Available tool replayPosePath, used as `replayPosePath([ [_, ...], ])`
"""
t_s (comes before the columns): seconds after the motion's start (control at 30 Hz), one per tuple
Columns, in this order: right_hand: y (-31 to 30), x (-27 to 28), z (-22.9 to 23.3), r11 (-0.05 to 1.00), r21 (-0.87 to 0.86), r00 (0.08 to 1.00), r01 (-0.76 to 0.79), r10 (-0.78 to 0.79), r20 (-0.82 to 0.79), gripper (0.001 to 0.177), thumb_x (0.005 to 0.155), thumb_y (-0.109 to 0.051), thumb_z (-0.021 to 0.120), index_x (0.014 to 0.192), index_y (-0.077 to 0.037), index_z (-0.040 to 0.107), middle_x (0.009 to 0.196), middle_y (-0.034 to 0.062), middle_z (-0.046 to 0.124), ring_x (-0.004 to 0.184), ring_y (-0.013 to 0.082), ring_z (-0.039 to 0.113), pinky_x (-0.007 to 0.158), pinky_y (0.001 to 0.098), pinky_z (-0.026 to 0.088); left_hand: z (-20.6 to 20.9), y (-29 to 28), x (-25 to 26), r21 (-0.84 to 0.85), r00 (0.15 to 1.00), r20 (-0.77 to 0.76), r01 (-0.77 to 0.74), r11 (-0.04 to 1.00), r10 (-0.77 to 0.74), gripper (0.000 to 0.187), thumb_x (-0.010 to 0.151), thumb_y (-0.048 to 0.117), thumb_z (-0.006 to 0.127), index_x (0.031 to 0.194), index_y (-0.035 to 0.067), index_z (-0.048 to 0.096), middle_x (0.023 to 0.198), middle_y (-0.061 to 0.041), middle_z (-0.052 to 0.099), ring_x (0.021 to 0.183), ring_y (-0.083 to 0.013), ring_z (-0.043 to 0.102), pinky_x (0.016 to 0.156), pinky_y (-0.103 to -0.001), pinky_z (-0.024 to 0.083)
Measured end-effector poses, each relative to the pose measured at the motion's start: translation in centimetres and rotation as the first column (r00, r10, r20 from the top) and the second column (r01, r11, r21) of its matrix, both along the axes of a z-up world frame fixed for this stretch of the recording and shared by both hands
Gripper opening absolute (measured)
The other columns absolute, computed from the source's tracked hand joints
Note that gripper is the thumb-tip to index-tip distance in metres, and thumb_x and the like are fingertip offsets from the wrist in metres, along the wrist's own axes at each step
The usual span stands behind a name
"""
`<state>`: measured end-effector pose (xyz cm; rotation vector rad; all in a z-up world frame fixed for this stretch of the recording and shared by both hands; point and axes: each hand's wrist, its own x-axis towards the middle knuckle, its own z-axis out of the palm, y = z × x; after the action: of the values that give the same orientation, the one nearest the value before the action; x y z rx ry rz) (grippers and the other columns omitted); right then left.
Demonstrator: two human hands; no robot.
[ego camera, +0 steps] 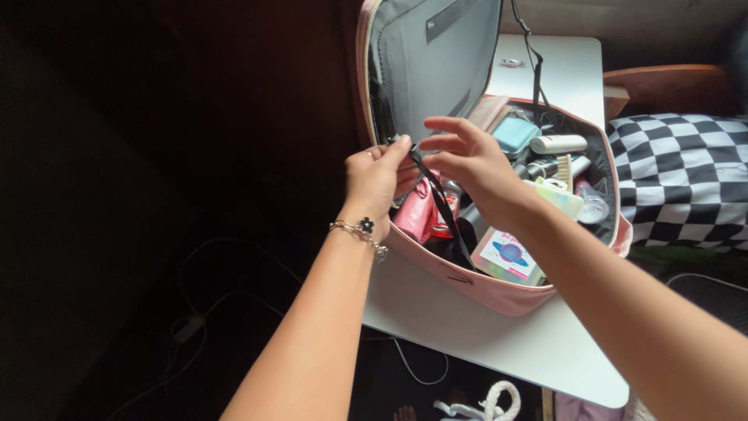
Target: The person organizes items inside a pink toiletry bag, attaches a strap to the bag's interior, then closes and zips the bag. They then place two additional toiletry bags on the table next to the pink bag.
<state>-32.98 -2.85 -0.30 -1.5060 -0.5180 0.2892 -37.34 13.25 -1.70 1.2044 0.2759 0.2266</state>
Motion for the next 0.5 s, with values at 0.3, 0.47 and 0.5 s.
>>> replayPosePath([
  [0.3,0.3,-1.3,-0.4,0.983,-0.053,0.981,0.174,-0.168,0.102,0.03,0.094,-0.017,0.071,0.118,0.0,0.07,0.099,0.0042,0.076,0.086,0.0078,0.067,0.076,0.0239,0.054,0.7,-0.1,-0.6,0.039,0.997,0.004,0.074,0.997,-0.074,0.025,0.095,0.029,0.068,0.092,0.004,0.075,0.085,-0.006,0.077,0.076,-0.0149,0.074,0.071,-0.028,0.062],
  [0.47,-0.4,-1.7,-0.8,0.987,0.026,0.983,0.158,-0.16,0.087,0.028,0.098,-0.019,0.068,0.116,0.002,0.071,0.096,0.0045,0.075,0.084,0.0081,0.066,0.077,0.0236,0.054,0.3,-0.5,-0.9,-0.024,0.995,0.047,0.093,0.995,-0.092,0.024,0.093,0.029,0.07,0.101,0.007,0.071,0.092,-0.005,0.076,0.081,-0.0153,0.075,0.074,-0.029,0.061],
  [0.5,-0.5,-1.8,-0.7,0.986,0.034,0.984,0.161,-0.163,0.077,0.029,0.098,-0.019,0.068,0.117,0.003,0.072,0.097,0.0049,0.075,0.084,0.0083,0.066,0.078,0.0236,0.054,0.1,-0.6,-0.9,-0.032,0.994,0.056,0.099,0.995,-0.097,0.024,0.092,0.029,0.071,0.104,0.008,0.071,0.094,-0.004,0.076,0.082,-0.0147,0.075,0.075,-0.029,0.061],
])
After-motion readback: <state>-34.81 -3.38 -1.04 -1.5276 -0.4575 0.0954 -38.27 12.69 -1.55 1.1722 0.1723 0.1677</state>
